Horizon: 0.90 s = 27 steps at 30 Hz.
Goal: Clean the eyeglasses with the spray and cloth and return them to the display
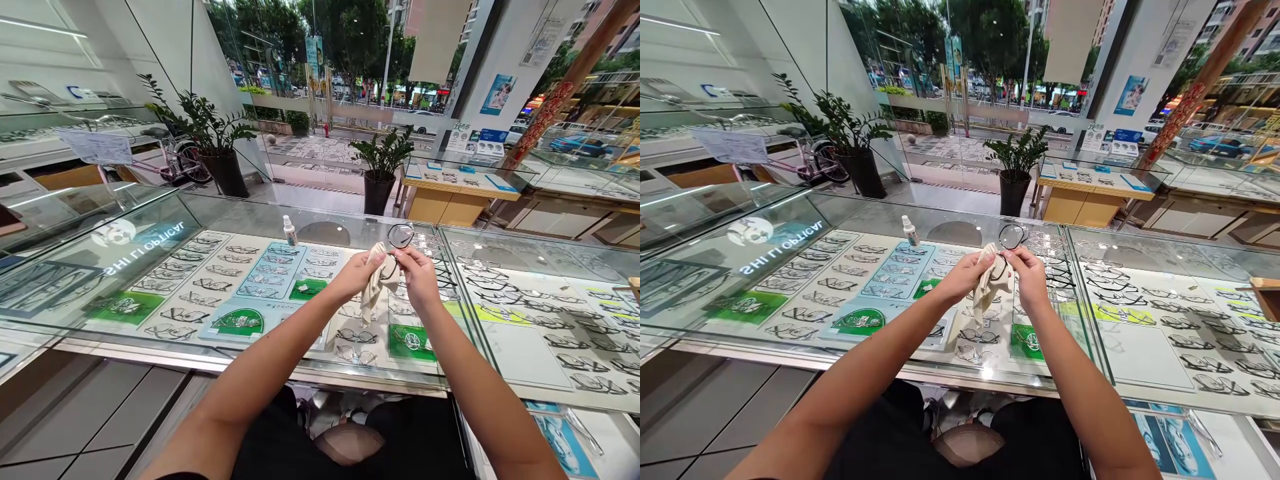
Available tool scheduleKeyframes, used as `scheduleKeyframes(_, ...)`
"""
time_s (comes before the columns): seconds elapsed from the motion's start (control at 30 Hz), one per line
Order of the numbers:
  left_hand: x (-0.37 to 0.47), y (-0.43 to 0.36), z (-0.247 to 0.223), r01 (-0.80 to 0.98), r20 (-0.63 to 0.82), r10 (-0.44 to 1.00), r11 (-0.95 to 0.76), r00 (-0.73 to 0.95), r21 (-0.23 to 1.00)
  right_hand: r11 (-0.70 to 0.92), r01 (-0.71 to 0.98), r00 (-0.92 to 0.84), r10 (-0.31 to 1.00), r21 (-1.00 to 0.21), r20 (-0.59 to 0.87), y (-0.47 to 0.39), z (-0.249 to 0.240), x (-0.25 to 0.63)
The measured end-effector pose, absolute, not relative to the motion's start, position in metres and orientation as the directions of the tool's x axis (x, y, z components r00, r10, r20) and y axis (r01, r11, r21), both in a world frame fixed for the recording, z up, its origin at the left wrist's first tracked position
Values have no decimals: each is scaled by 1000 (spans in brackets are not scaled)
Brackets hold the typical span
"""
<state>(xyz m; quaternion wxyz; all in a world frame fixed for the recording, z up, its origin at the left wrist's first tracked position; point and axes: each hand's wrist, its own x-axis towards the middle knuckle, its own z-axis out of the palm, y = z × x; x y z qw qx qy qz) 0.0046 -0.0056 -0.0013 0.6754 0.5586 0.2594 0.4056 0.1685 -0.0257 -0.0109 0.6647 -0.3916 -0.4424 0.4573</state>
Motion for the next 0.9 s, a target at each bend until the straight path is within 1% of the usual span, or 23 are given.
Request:
scheduleKeyframes(0.07, 1, -4, 0, -243, 103, 795, 57, 598, 968, 255, -287, 205, 958, -923, 201, -25, -10, 170)
scheduleKeyframes(0.13, 0, -4, 1, -254, 130, 770, 43, 625, 966, 246, -301, 203, 960, -921, 191, -24, -9, 170)
scheduleKeyframes(0.2, 2, -5, -1, -267, 150, 783, 20, 604, 964, 242, -293, 187, 963, -925, 193, -25, -10, 167)
scheduleKeyframes(0.33, 10, -5, -7, -242, 137, 848, -10, 512, 970, 240, -254, 144, 967, -937, 209, -27, -11, 162)
scheduleKeyframes(0.4, 10, -4, -9, -225, 127, 851, -11, 510, 974, 241, -248, 141, 967, -938, 211, -28, -11, 163)
scheduleKeyframes(0.53, 0, 1, -4, -148, 89, 759, 11, 645, 989, 189, -265, 185, 972, -946, 142, -27, -9, 167)
scheduleKeyframes(0.6, -5, 3, -1, -140, 97, 725, -1, 682, 990, 157, -289, 184, 977, -944, 106, -26, -8, 168)
scheduleKeyframes(0.7, -7, 4, 1, -159, 136, 743, -40, 656, 986, 153, -303, 150, 982, -941, 111, -25, -9, 168)
scheduleKeyframes(0.83, 1, 2, -3, -133, 152, 827, -94, 541, 987, 190, -276, 105, 980, -942, 167, -25, -14, 166)
scheduleKeyframes(0.9, 5, 0, -5, -133, 138, 853, -82, 503, 988, 206, -273, 101, 978, -940, 185, -25, -15, 165)
